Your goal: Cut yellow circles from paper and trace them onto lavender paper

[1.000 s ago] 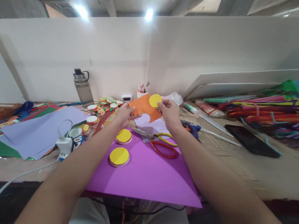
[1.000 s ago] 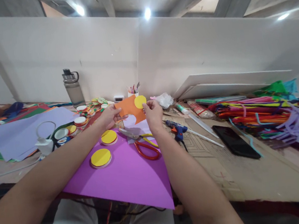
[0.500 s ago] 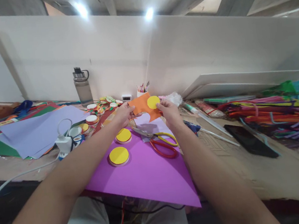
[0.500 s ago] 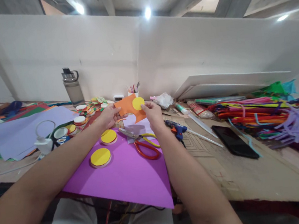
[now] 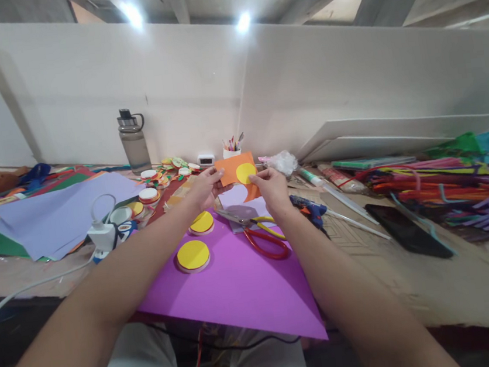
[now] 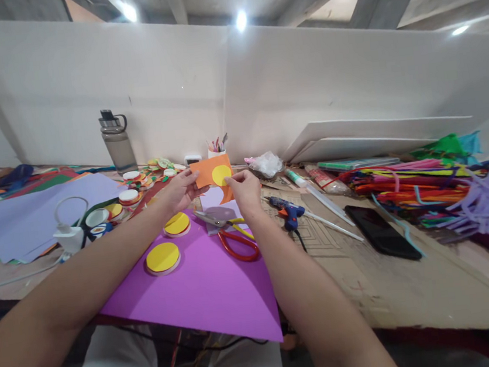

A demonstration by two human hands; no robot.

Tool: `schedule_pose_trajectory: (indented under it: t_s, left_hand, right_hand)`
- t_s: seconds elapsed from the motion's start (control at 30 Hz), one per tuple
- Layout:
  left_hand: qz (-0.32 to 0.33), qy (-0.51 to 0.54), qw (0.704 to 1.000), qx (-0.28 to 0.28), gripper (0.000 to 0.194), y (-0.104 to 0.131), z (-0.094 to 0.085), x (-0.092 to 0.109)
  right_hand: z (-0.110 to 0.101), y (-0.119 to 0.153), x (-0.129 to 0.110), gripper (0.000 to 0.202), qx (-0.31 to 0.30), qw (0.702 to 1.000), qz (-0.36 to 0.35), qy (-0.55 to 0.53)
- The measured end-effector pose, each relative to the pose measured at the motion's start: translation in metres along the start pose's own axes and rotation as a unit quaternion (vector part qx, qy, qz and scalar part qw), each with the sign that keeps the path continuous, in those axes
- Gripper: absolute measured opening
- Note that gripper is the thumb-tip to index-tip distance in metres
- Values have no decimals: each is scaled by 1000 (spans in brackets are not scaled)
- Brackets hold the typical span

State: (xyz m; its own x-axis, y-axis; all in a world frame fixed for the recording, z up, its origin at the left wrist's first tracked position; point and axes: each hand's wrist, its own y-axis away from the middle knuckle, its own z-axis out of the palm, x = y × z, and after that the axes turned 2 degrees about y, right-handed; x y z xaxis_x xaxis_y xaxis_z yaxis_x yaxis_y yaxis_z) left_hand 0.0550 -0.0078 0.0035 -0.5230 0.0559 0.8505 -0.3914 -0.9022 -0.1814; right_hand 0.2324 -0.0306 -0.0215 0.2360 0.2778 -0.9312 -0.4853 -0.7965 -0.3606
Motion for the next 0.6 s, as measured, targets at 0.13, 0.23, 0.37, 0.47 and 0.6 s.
schedule_pose_trajectory:
  t_s: [0.13,0.23,0.37,0.47,0.6]
  left_hand:
    - [8,-12,999,-34,37,6,6,3]
    - [26,-50,997,-60,54,8,7,2]
    - [37,-70,996,-38,61,6,6,-5]
    - [46,-64,997,-10,54,3,5,-9]
    - [30,-56,998,-19,44,4,4,-5]
  right_hand:
    - [1,4,-4,23,26,999,-23,20]
    - [3,7,-7,26,31,999,-22,-1]
    - [7,11,-13,38,-3,996,22,-89]
    - [9,15,-18,34,-65,985,42,-156]
    - [9,17,-22,27,-85,976,44,-197]
